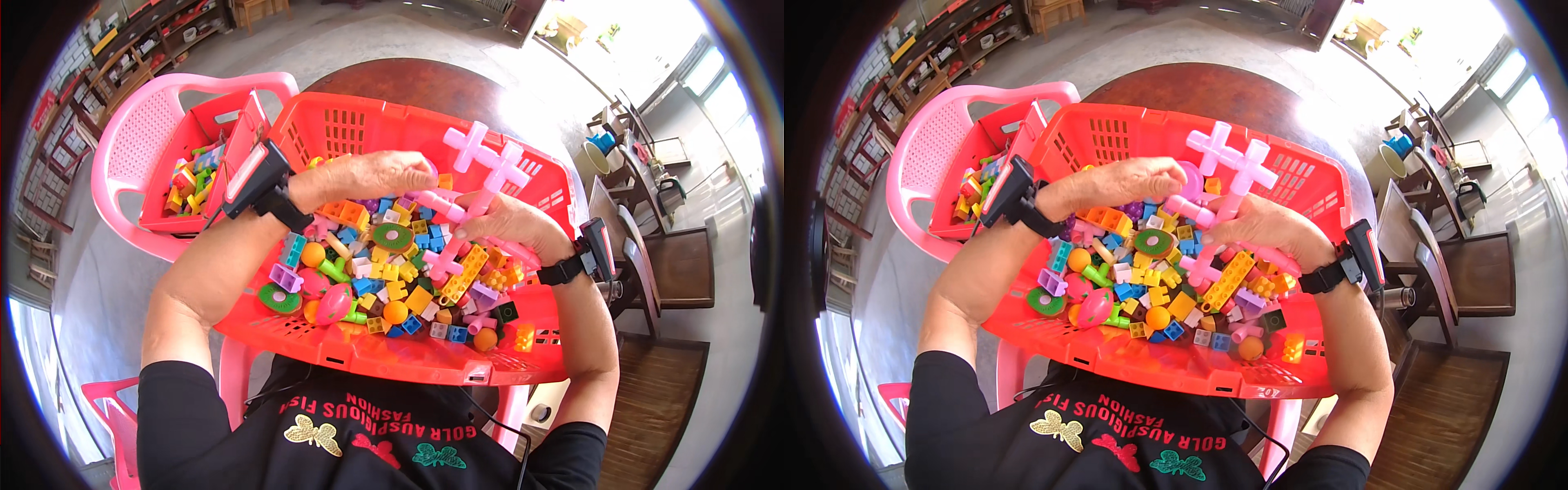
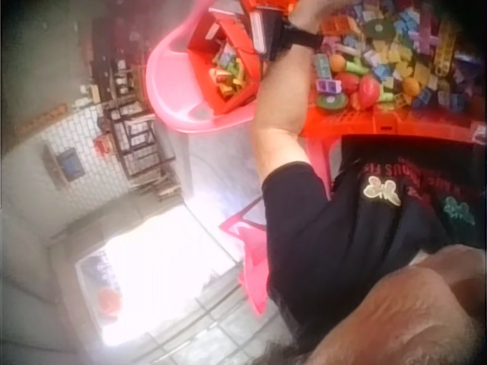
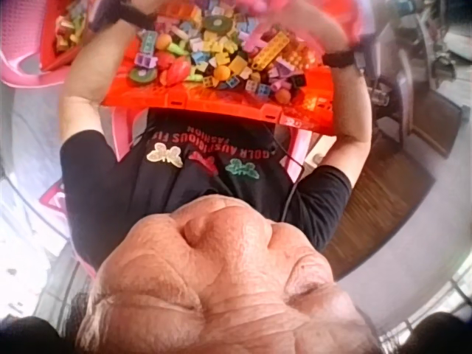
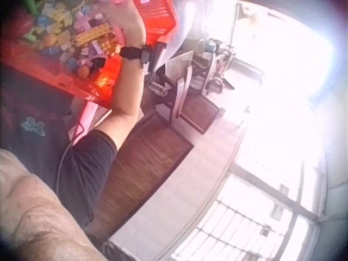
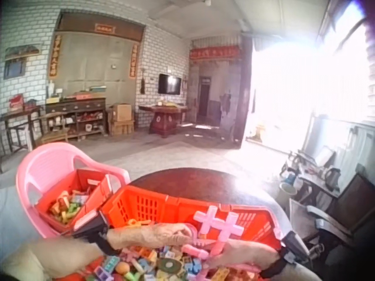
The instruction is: Assembling and sorting colorful plastic blocks from a red basket on a table.
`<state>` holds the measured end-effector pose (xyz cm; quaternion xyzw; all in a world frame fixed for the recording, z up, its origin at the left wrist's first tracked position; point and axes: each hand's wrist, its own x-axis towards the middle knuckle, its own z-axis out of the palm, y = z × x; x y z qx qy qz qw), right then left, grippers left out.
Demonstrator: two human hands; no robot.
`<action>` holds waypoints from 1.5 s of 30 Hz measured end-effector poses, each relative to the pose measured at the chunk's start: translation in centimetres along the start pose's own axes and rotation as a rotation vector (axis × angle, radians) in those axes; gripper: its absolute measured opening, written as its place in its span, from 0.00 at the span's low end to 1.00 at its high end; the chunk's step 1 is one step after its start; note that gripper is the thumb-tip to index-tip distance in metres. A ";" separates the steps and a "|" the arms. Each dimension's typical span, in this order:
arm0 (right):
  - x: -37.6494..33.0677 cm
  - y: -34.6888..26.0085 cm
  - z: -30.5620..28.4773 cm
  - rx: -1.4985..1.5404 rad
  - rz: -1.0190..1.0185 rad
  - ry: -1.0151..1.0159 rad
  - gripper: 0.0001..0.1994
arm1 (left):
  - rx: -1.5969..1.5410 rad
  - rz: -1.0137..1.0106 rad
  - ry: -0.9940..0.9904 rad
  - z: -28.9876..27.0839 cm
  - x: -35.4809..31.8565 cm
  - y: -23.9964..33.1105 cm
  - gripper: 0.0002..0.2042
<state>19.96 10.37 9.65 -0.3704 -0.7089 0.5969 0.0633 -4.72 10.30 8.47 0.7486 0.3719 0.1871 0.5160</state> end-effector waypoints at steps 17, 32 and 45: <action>0.8 5.6 -7.3 -0.625 -0.034 0.569 0.12 | -0.163 -0.106 0.001 -1.5 0.7 -2.5 0.10; 3.2 7.9 -5.4 -0.957 -0.161 0.333 0.14 | -0.253 0.116 0.415 -3.3 0.6 -2.2 0.10; 3.2 5.9 -3.1 -1.031 0.066 0.197 0.24 | -0.232 0.076 0.496 -3.3 0.7 -2.6 0.10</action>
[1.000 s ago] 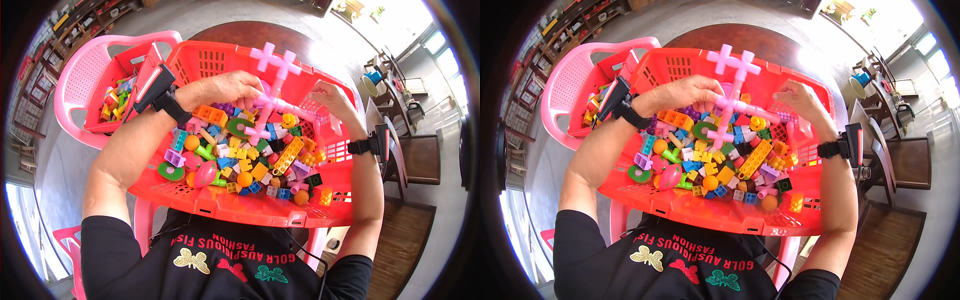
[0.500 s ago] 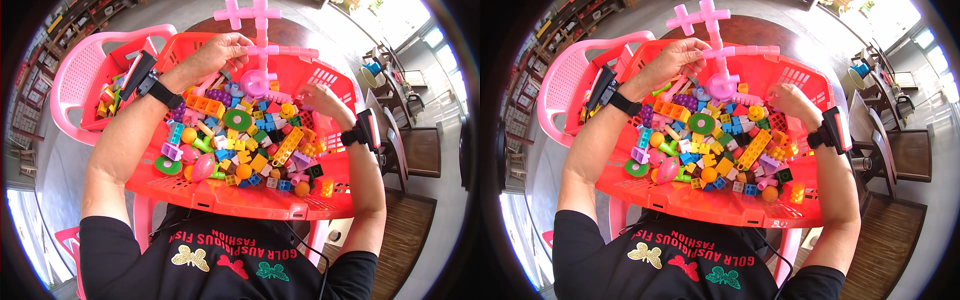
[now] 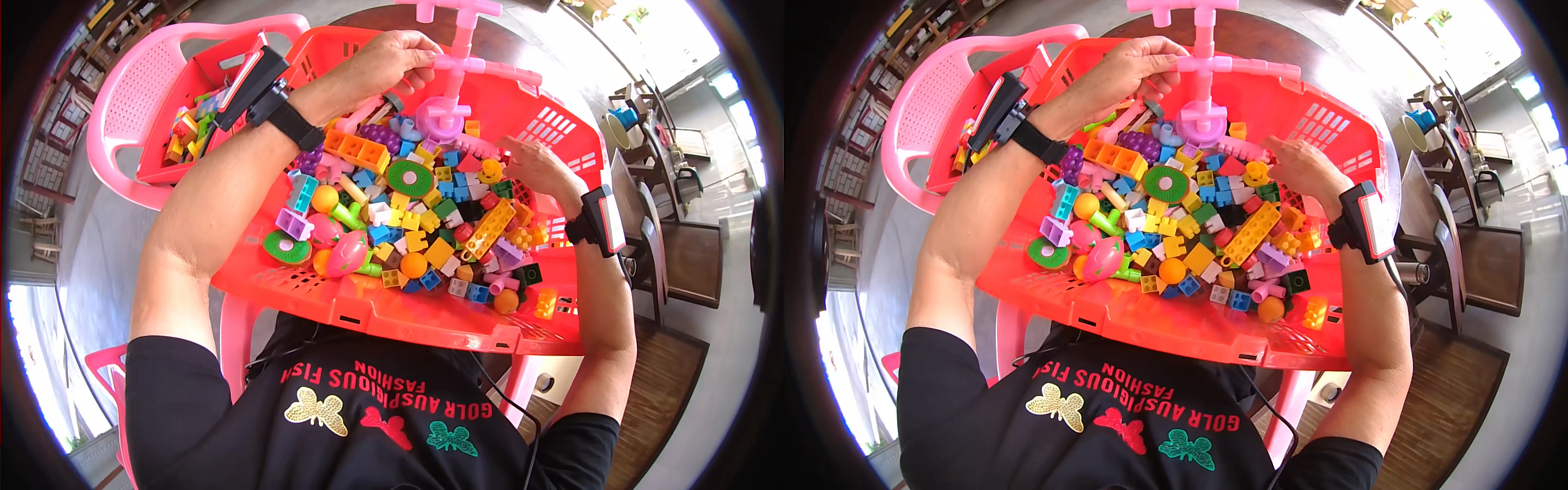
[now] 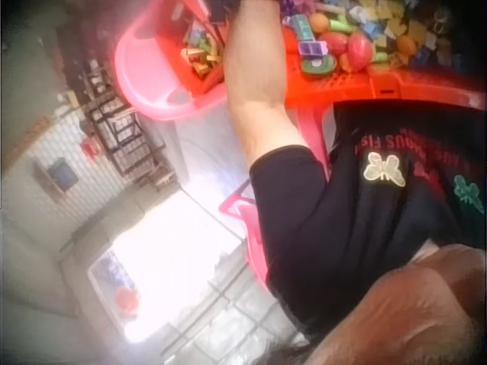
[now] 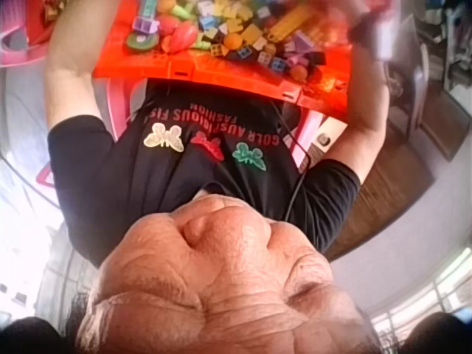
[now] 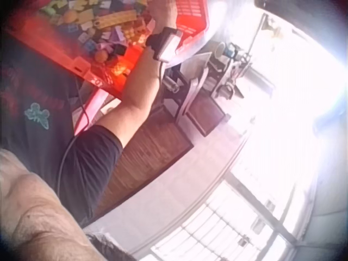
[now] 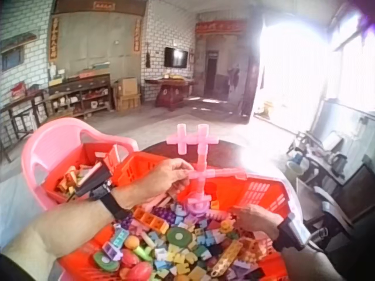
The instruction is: Assembling and sorting colorful plastic blocks from a red basket on a table.
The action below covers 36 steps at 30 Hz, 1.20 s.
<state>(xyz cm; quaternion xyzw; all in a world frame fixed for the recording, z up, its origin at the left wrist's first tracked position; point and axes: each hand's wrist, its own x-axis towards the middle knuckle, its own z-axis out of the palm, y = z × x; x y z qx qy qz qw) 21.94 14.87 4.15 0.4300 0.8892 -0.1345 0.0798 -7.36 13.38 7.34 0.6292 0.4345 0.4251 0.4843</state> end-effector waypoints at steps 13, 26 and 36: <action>0.0 -0.1 -0.6 0.016 0.002 0.194 0.14 | 0.202 -0.144 -0.104 0.4 -0.1 -0.4 0.10; -1.4 -1.2 -2.8 0.743 -0.018 0.184 0.08 | 0.056 0.020 -0.307 0.8 -0.6 0.2 0.12; -1.1 -0.7 -2.9 0.820 0.083 0.349 0.07 | 1.310 -0.086 -0.087 -1.8 0.5 -3.5 0.12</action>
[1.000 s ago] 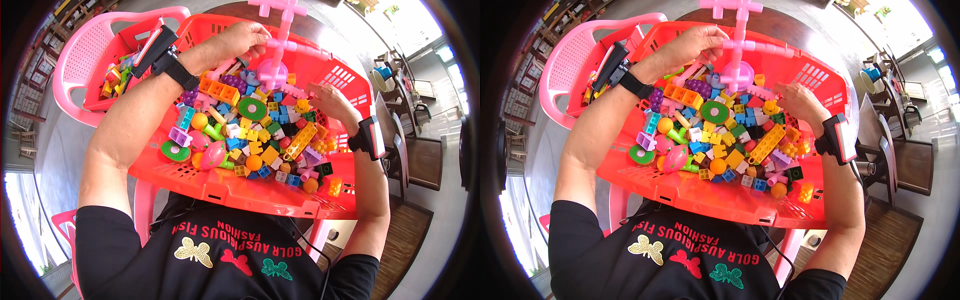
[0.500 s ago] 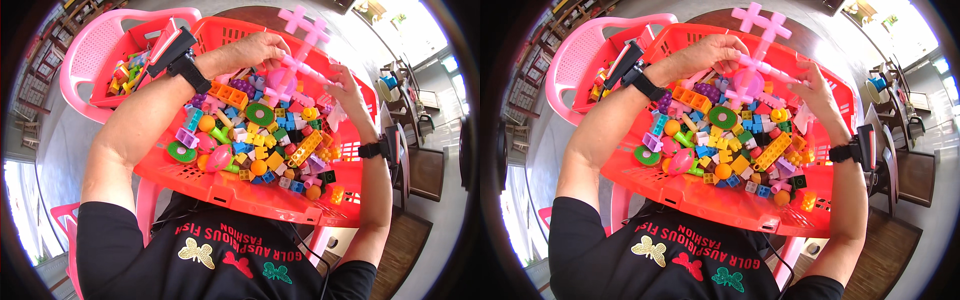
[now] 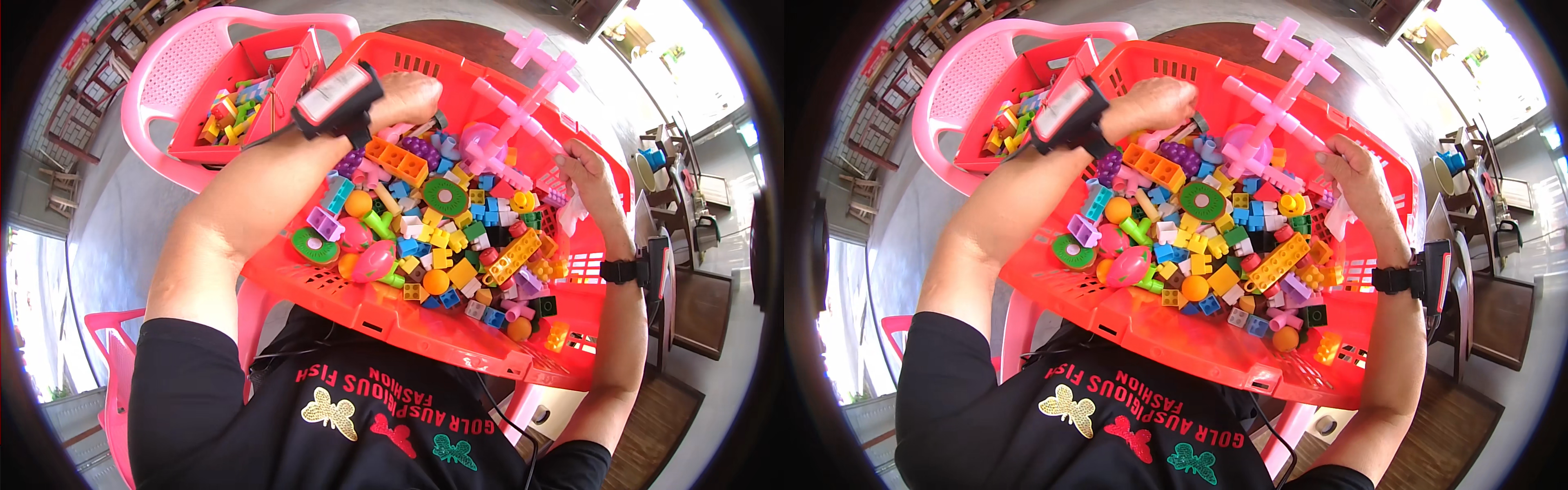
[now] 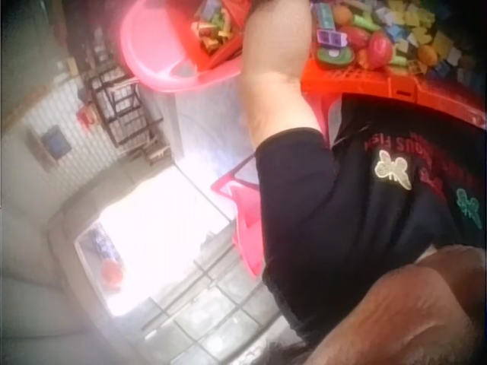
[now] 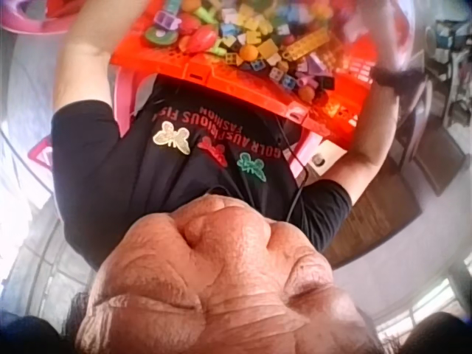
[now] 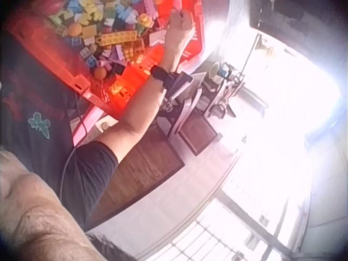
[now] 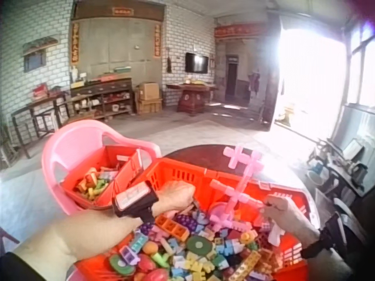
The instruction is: Assembling and sorting colorful plastic blocks from a red basket on a table.
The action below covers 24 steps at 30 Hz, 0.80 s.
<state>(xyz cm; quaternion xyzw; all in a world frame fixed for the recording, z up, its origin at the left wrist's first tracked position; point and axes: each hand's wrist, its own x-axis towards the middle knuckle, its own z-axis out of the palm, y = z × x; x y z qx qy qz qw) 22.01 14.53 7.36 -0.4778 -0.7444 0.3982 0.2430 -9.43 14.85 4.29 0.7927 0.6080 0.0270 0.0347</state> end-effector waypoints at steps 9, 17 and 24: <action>-0.7 -1.3 0.7 -0.078 -0.069 -0.019 0.07 | -0.005 -0.109 -0.260 -1.4 -1.5 0.7 0.09; -0.8 -1.5 0.6 -0.117 -0.081 -0.031 0.08 | -0.184 -0.117 -0.479 0.1 0.4 -0.8 0.10; -0.4 -0.9 0.5 -0.158 -0.078 -0.030 0.10 | -0.112 -0.148 -0.496 -1.3 -0.6 0.3 0.12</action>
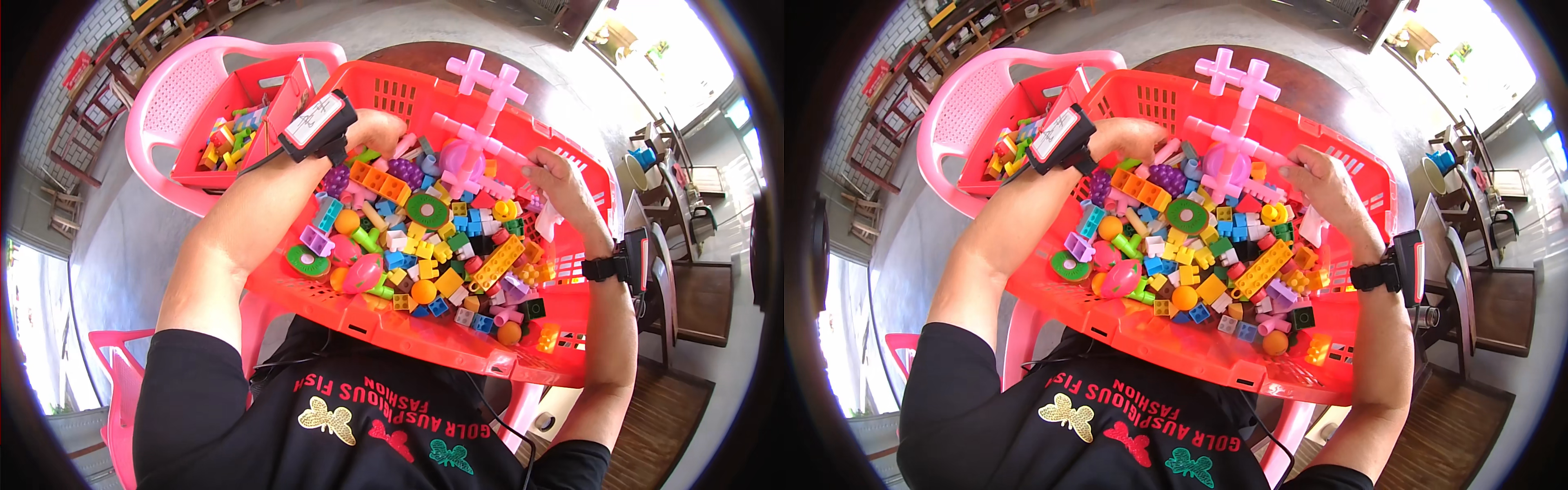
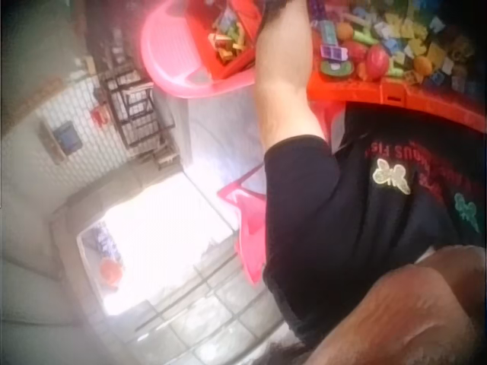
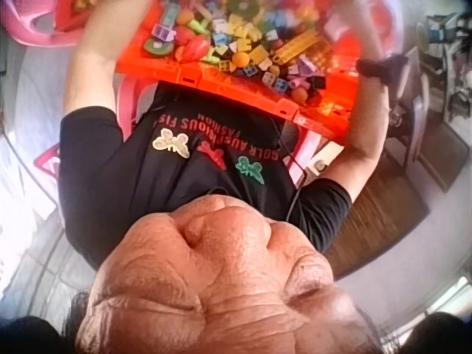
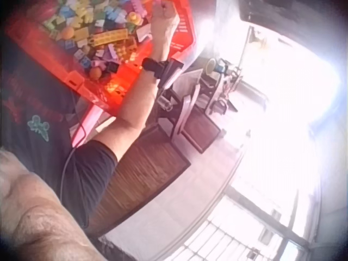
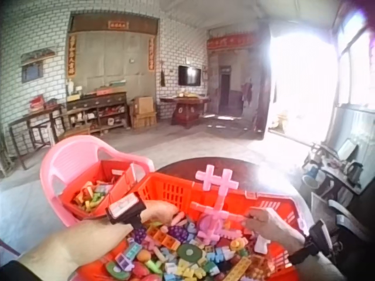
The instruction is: Assembling and sorting colorful plastic blocks from a red basket on a table.
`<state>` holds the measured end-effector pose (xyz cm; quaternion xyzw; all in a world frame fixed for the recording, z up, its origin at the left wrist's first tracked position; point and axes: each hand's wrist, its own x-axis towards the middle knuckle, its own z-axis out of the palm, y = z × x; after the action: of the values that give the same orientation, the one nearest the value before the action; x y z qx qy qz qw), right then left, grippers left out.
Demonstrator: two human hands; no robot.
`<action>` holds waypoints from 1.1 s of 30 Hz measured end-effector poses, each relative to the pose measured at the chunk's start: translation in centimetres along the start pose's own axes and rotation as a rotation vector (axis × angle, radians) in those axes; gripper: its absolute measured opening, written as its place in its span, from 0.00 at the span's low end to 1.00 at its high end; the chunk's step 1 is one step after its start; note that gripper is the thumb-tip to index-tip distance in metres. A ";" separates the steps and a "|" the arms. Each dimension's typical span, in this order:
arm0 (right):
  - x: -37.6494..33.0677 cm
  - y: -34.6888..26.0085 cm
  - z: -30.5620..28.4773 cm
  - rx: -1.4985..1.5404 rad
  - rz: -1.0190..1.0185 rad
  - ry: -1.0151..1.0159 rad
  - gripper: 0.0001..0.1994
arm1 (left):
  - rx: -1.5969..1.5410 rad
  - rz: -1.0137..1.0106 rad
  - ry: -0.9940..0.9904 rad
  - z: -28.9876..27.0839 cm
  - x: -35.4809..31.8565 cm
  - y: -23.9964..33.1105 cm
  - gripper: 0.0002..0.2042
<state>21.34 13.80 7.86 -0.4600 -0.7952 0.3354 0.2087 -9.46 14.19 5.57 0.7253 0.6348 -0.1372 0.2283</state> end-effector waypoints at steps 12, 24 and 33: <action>-0.3 0.1 -0.3 -0.025 -0.089 0.004 0.12 | 0.089 0.256 0.565 -1.1 -1.9 -0.3 0.16; -0.7 -2.6 2.0 0.119 -0.327 -0.074 0.12 | -1.235 0.770 0.380 0.3 -4.7 6.9 0.06; -1.2 -3.7 4.1 0.212 -0.166 -0.043 0.16 | -1.205 0.796 0.399 2.0 -4.9 8.6 0.04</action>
<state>17.14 10.01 7.68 -0.3608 -0.7949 0.4088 0.2661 -1.60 8.14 7.59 0.6607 0.3189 0.4612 0.4990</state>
